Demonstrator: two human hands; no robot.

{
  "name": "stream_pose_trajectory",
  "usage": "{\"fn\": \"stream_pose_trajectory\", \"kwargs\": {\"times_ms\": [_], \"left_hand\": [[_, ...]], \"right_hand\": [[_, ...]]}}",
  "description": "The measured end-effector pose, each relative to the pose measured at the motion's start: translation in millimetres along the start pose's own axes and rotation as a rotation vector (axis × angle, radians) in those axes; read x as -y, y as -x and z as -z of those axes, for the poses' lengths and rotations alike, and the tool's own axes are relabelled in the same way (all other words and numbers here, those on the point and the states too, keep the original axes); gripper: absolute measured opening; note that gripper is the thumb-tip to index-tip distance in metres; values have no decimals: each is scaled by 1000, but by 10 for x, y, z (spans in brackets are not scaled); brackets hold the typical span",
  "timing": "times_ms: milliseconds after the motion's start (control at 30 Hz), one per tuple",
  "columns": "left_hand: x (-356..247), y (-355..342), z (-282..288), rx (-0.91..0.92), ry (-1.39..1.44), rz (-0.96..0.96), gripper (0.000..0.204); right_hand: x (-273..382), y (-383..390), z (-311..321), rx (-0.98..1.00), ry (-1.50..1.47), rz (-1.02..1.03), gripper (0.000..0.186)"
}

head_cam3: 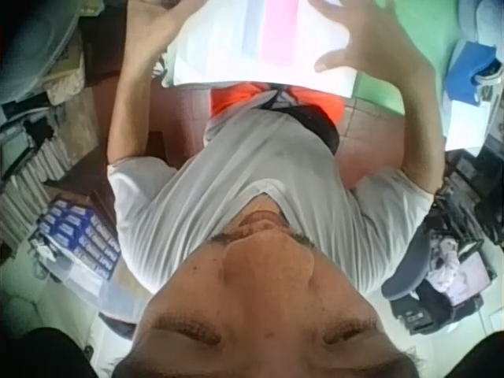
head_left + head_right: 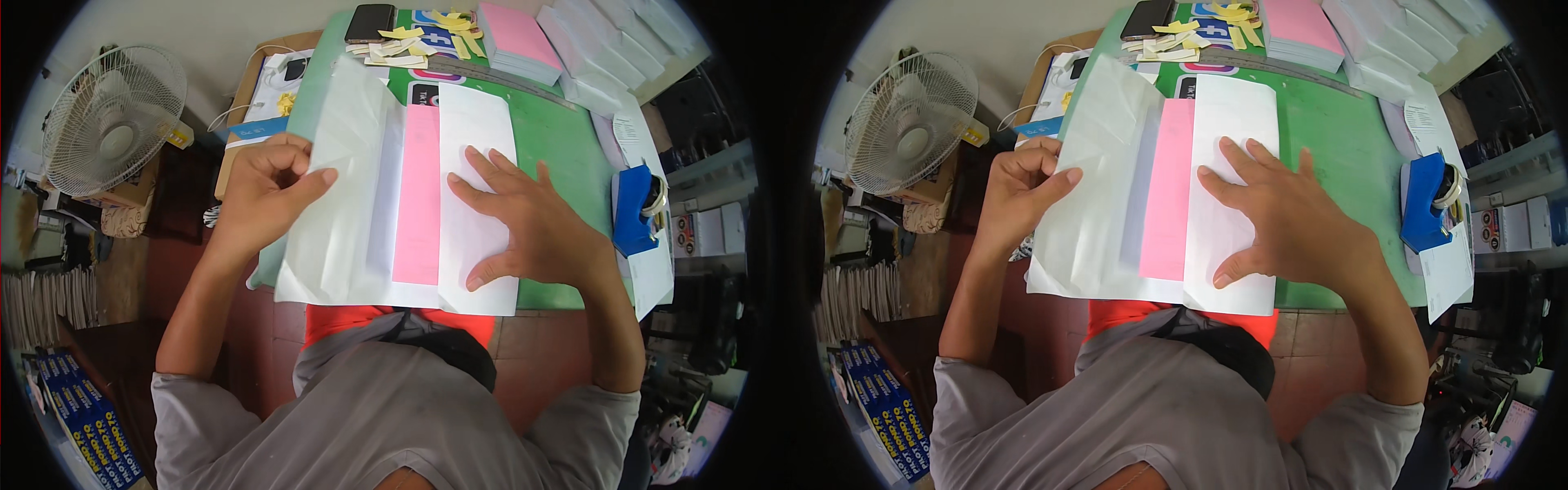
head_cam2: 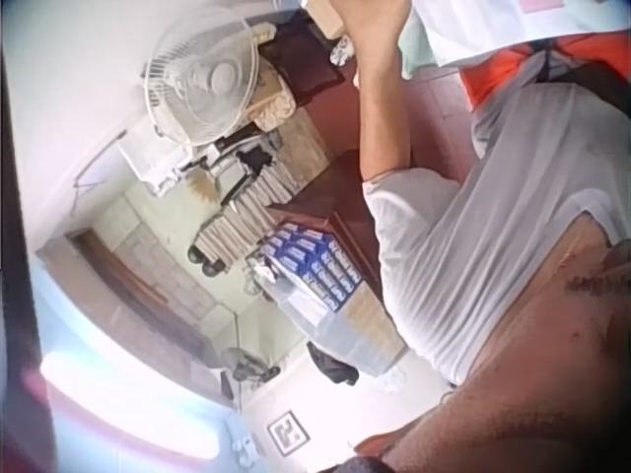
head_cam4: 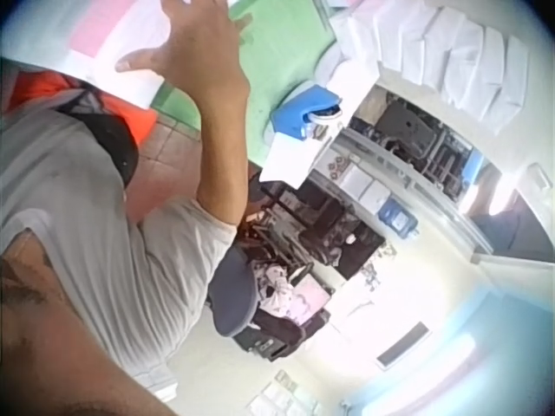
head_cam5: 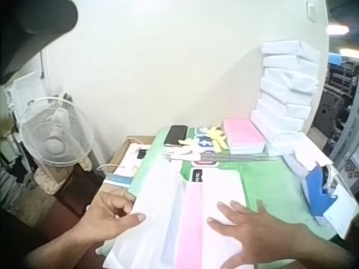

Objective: Organizing, stacking, and wrapping bundles of printed prescription forms with white paper and adhesive strips.

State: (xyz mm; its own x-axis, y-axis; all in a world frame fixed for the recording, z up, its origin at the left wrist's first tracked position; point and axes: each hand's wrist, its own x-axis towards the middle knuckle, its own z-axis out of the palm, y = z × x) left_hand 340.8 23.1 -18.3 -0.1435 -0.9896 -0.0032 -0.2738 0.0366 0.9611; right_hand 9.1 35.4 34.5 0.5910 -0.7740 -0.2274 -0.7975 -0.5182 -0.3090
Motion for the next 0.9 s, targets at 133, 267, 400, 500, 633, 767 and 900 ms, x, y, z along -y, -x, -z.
{"fn": "stream_pose_trajectory", "kwargs": {"times_ms": [133, 267, 400, 500, 633, 767, 900], "left_hand": [[-219, -137, -268, 19, -170, -311, 24], [-402, -211, -621, 84, -114, -382, 21], [-462, -279, -955, 76, -131, -410, 25], [-504, -317, -1057, 147, -266, -393, 23], [-436, -364, -1188, 208, -251, -436, 21], [-389, -351, -1300, 233, -303, -377, 17], [-354, -366, -1294, 292, -290, -330, 17]], "right_hand": [[-96, -5, -63, -8, 3, 30, 113], [-86, 49, -63, -17, 25, 47, 110], [-75, 29, -32, -1, 43, 49, 109], [-102, 10, -43, 7, 44, 63, 108], [-125, 11, -70, -31, 76, 87, 102], [-145, -8, -48, 22, 48, 64, 105], [-216, -14, -138, -47, -26, 109, 114]]}}
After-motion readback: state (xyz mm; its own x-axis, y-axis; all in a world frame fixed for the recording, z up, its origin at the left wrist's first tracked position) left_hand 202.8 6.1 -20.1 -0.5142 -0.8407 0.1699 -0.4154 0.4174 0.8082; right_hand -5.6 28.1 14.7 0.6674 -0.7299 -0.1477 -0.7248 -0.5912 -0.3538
